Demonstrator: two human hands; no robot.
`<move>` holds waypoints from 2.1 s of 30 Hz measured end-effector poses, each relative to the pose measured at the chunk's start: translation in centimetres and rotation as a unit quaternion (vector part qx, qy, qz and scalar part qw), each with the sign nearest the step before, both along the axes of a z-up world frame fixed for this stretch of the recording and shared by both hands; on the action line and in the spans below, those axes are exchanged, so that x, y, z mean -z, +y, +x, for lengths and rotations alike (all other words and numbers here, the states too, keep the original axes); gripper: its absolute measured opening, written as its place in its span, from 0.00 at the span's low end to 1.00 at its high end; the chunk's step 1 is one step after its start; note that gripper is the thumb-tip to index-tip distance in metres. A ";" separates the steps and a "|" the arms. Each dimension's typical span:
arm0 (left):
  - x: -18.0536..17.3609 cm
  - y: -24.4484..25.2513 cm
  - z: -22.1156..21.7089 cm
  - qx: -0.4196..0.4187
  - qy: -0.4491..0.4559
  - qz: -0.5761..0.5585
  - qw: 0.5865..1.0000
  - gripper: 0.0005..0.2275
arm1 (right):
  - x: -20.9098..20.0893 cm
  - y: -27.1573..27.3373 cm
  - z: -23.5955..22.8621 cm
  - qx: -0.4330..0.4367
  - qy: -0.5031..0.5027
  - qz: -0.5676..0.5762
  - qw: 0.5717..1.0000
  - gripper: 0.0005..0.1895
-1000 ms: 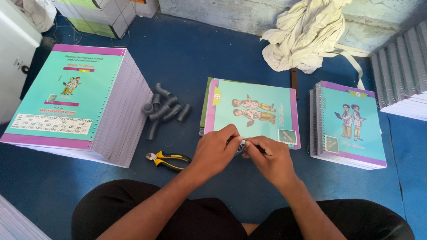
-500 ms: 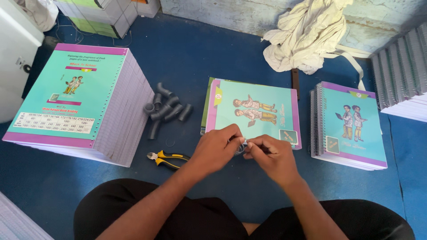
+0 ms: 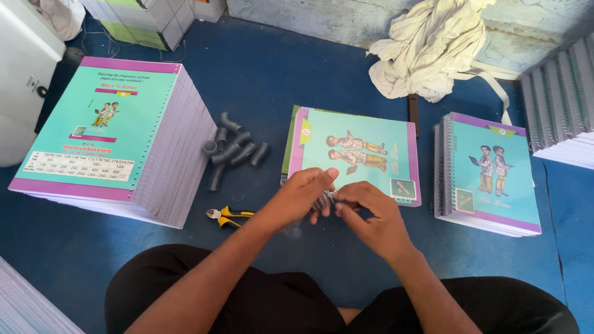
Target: The person sits on the floor and binds notebooks by hand. They insert a plastic spiral binding into the punched holes of a notebook, then secure the ends with plastic caps. The person repeats this process on multiple notebooks, stacking the finished ones nearby.
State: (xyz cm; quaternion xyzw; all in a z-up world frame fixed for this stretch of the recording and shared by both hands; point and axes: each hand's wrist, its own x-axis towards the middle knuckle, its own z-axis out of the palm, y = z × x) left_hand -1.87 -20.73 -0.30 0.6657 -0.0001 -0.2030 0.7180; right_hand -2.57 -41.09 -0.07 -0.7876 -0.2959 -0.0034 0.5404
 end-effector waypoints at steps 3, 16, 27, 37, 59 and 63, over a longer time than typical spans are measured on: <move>-0.5 0.3 0.0 -0.006 0.002 -0.015 1.000 0.24 | 0.5 0.3 0.1 0.002 0.017 0.012 1.000 0.08; -3.0 4.0 -0.5 0.032 -0.152 0.156 0.975 0.17 | 1.1 1.6 -0.4 0.077 0.339 0.153 0.925 0.12; -1.7 7.6 -0.9 0.076 -0.066 0.200 0.975 0.13 | 5.5 8.1 -3.1 0.060 0.382 0.251 0.888 0.14; 0.8 9.2 0.9 0.063 0.037 0.282 0.957 0.14 | 7.9 11.9 -3.3 0.119 0.408 0.328 0.844 0.15; 2.1 9.5 2.9 0.107 0.045 0.325 0.939 0.15 | 8.7 12.5 -2.5 0.125 0.424 0.320 0.838 0.12; 2.3 9.3 3.0 0.113 0.051 0.348 0.929 0.15 | 8.7 12.6 -2.5 0.123 0.423 0.318 0.839 0.13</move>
